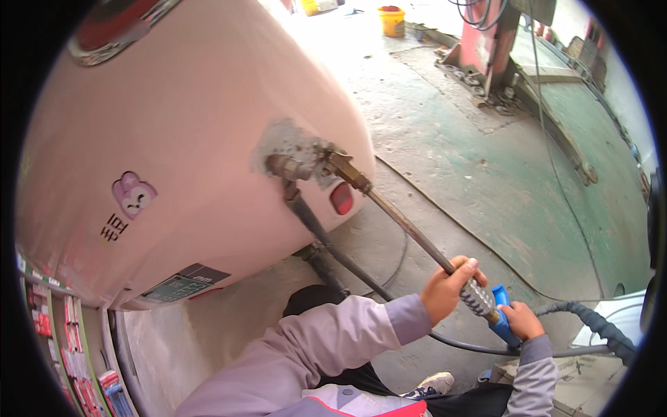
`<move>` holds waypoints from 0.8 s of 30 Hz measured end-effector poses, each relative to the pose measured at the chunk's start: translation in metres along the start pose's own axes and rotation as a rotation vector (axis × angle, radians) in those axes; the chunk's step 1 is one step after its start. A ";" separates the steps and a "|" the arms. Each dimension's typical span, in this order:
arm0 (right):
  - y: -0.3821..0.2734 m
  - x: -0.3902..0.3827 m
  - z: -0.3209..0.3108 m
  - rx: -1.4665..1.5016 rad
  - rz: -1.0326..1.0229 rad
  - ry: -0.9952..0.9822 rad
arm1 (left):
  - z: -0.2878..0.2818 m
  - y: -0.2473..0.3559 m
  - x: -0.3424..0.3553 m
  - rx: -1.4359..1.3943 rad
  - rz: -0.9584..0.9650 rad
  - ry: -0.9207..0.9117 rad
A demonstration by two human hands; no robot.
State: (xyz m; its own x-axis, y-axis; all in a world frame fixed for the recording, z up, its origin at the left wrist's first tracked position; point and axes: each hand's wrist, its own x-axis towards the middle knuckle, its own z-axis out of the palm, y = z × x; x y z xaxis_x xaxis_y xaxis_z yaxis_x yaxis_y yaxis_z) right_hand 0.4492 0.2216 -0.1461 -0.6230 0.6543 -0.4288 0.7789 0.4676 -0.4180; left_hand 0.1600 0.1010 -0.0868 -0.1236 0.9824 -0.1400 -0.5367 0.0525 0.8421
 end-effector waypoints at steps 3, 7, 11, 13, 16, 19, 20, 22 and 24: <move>-0.003 0.000 0.011 0.073 0.096 -0.039 | -0.001 -0.005 0.006 -0.013 -0.044 0.021; -0.012 0.002 0.032 0.242 0.389 -0.105 | -0.005 -0.019 0.022 -0.072 -0.136 0.094; -0.031 0.000 0.052 0.442 0.503 -0.147 | -0.013 -0.044 0.050 -0.054 -0.220 0.259; -0.042 -0.001 0.052 0.455 0.455 -0.179 | -0.021 -0.060 0.068 -0.050 -0.272 0.347; -0.060 -0.006 0.042 0.219 0.379 -0.276 | -0.040 -0.090 0.094 0.212 -0.270 0.501; -0.082 -0.014 0.025 0.418 0.150 -0.238 | -0.072 -0.127 0.110 0.277 -0.302 0.567; -0.090 -0.018 0.022 0.443 0.033 -0.141 | -0.083 -0.142 0.115 0.290 -0.319 0.620; -0.105 -0.027 0.017 0.444 0.054 -0.172 | -0.108 -0.173 0.124 0.352 -0.367 0.708; -0.116 -0.034 0.015 0.254 -0.012 -0.151 | -0.128 -0.204 0.129 0.434 -0.371 0.781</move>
State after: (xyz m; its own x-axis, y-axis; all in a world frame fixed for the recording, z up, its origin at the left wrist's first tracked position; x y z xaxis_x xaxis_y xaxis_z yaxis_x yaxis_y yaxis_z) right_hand 0.3791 0.1358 -0.0954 -0.6506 0.5449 -0.5290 0.7401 0.2986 -0.6025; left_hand 0.1464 0.1943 -0.3431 -0.6126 0.5020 -0.6106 -0.3176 0.5511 0.7717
